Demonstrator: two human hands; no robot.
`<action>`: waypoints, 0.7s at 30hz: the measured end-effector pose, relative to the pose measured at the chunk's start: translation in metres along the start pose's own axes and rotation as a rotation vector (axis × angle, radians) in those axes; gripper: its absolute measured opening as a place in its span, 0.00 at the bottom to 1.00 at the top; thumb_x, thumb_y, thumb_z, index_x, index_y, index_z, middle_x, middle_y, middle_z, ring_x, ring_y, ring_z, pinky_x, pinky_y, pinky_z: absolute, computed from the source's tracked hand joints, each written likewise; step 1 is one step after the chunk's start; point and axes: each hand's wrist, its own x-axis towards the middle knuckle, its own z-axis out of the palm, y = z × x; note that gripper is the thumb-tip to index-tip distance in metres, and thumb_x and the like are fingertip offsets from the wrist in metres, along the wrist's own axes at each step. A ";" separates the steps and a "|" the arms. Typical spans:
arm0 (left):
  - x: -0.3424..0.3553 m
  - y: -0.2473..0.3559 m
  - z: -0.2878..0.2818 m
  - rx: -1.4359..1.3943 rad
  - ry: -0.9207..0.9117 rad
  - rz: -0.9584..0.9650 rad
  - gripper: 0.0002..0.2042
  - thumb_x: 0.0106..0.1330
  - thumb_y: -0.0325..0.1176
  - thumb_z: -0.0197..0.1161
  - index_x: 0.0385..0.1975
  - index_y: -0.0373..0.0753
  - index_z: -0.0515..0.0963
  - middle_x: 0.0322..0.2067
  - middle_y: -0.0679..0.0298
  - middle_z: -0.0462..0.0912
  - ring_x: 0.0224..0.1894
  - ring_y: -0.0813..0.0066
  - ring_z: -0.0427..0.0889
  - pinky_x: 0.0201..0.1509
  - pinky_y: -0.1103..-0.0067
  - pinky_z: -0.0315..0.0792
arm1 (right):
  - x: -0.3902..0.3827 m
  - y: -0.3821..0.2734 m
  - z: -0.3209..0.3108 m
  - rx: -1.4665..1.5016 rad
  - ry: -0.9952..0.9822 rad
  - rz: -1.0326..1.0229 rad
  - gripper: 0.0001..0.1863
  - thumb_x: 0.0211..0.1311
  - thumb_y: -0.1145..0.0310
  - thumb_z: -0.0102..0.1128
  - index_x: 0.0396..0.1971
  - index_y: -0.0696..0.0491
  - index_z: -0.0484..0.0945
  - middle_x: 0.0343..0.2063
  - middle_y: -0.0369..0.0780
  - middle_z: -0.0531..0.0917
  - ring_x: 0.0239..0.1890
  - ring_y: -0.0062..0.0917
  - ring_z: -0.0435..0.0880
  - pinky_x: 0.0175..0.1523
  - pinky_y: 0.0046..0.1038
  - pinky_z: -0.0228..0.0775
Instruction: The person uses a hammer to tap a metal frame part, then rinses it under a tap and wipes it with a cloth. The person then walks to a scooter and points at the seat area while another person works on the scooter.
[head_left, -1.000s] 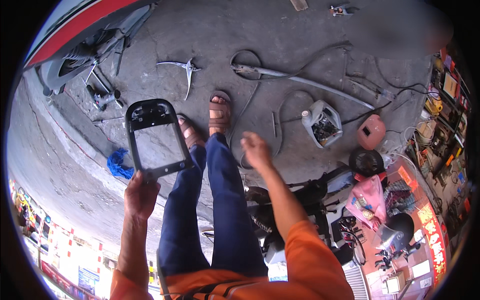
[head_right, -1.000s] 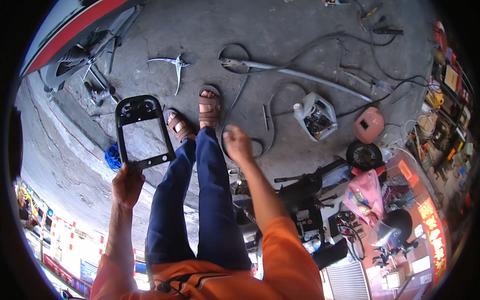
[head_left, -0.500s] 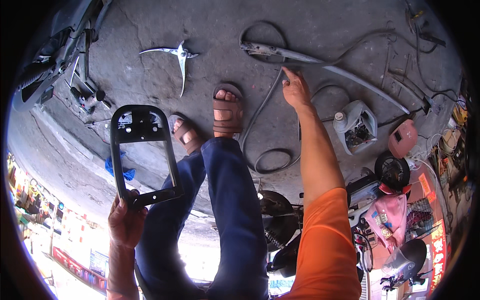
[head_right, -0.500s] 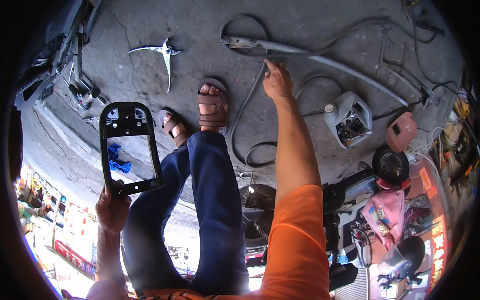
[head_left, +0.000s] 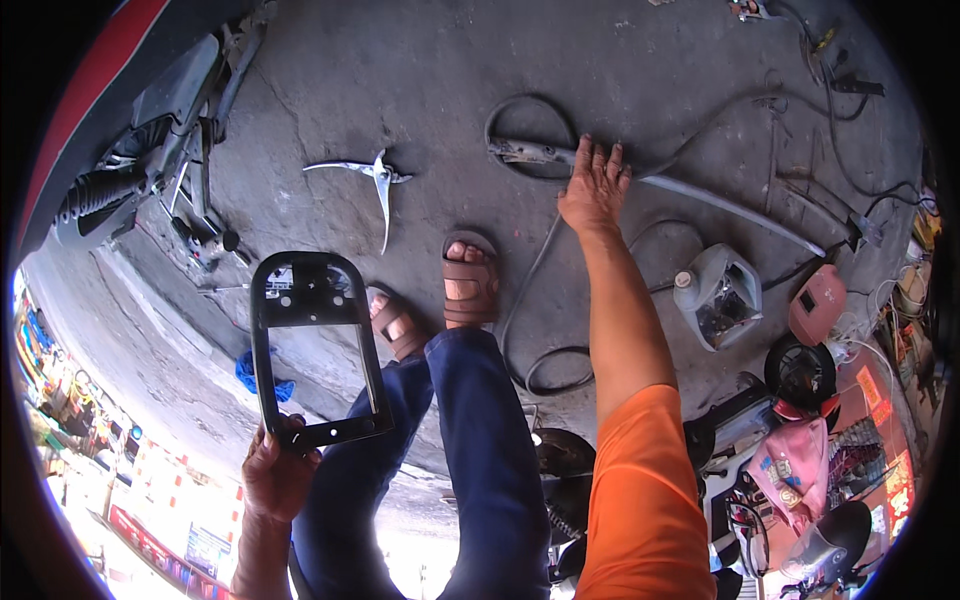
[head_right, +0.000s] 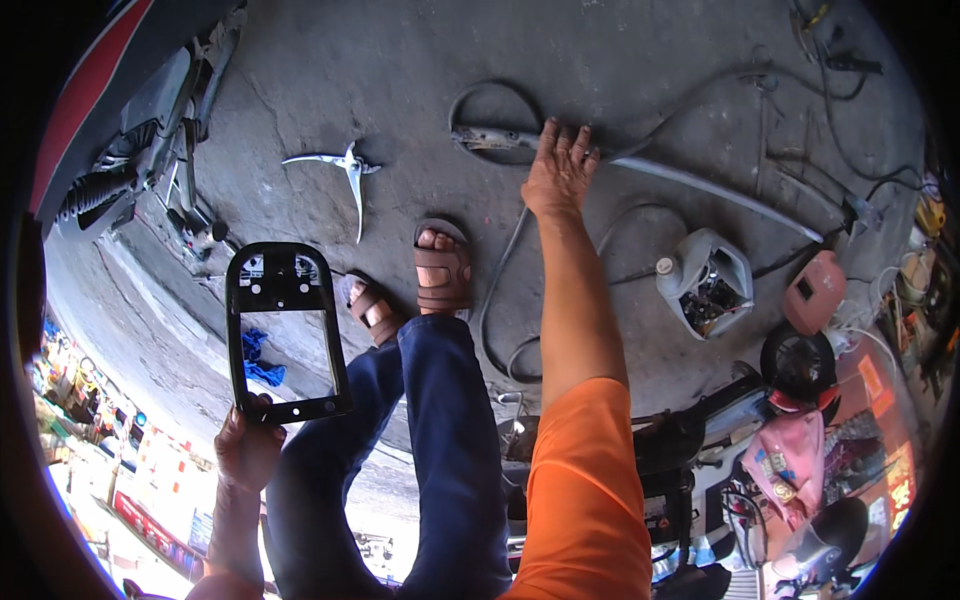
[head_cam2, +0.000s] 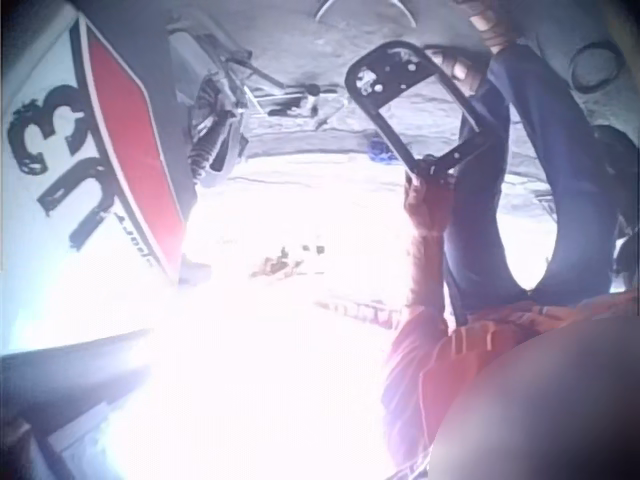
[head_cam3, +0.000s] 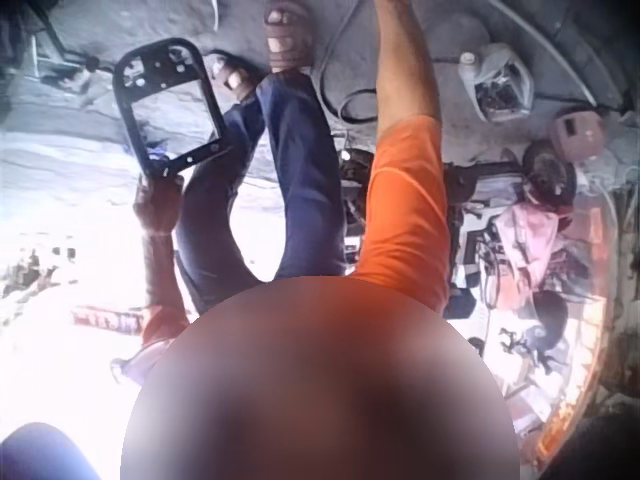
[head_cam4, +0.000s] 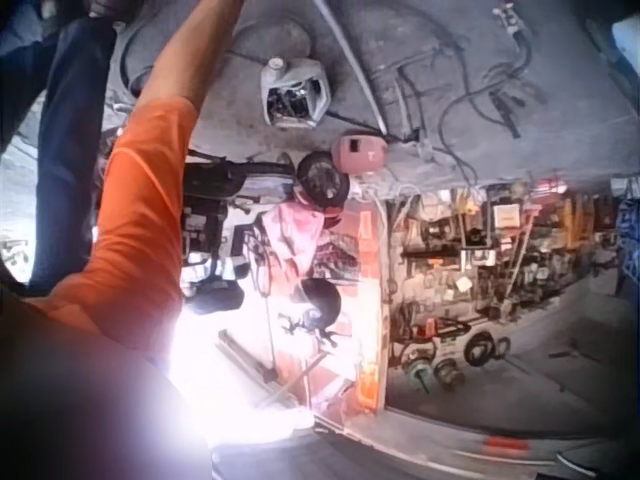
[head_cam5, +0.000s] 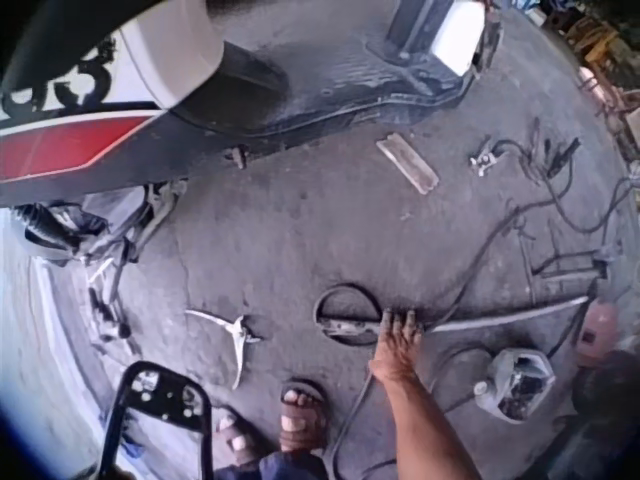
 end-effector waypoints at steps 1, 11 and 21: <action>0.001 0.000 0.001 0.012 0.009 0.003 0.13 0.66 0.38 0.57 0.48 0.42 0.74 0.47 0.62 0.75 0.46 0.69 0.76 0.45 0.73 0.74 | 0.002 0.000 0.001 0.018 -0.023 0.002 0.40 0.47 0.62 0.67 0.62 0.51 0.60 0.58 0.42 0.67 0.64 0.39 0.60 0.65 0.45 0.50; -0.017 0.010 0.004 -0.089 0.069 0.010 0.11 0.64 0.34 0.59 0.45 0.42 0.76 0.46 0.60 0.78 0.48 0.68 0.76 0.45 0.71 0.75 | -0.111 0.096 0.013 -0.119 -0.465 -0.177 0.18 0.57 0.67 0.52 0.49 0.48 0.72 0.48 0.38 0.75 0.56 0.33 0.69 0.59 0.45 0.55; -0.022 0.008 -0.005 -0.127 0.060 -0.015 0.13 0.62 0.33 0.61 0.46 0.38 0.74 0.45 0.59 0.78 0.49 0.68 0.76 0.50 0.74 0.73 | -0.133 0.036 0.027 -0.133 -0.319 -0.045 0.15 0.59 0.64 0.51 0.43 0.54 0.77 0.47 0.40 0.75 0.52 0.35 0.73 0.57 0.41 0.61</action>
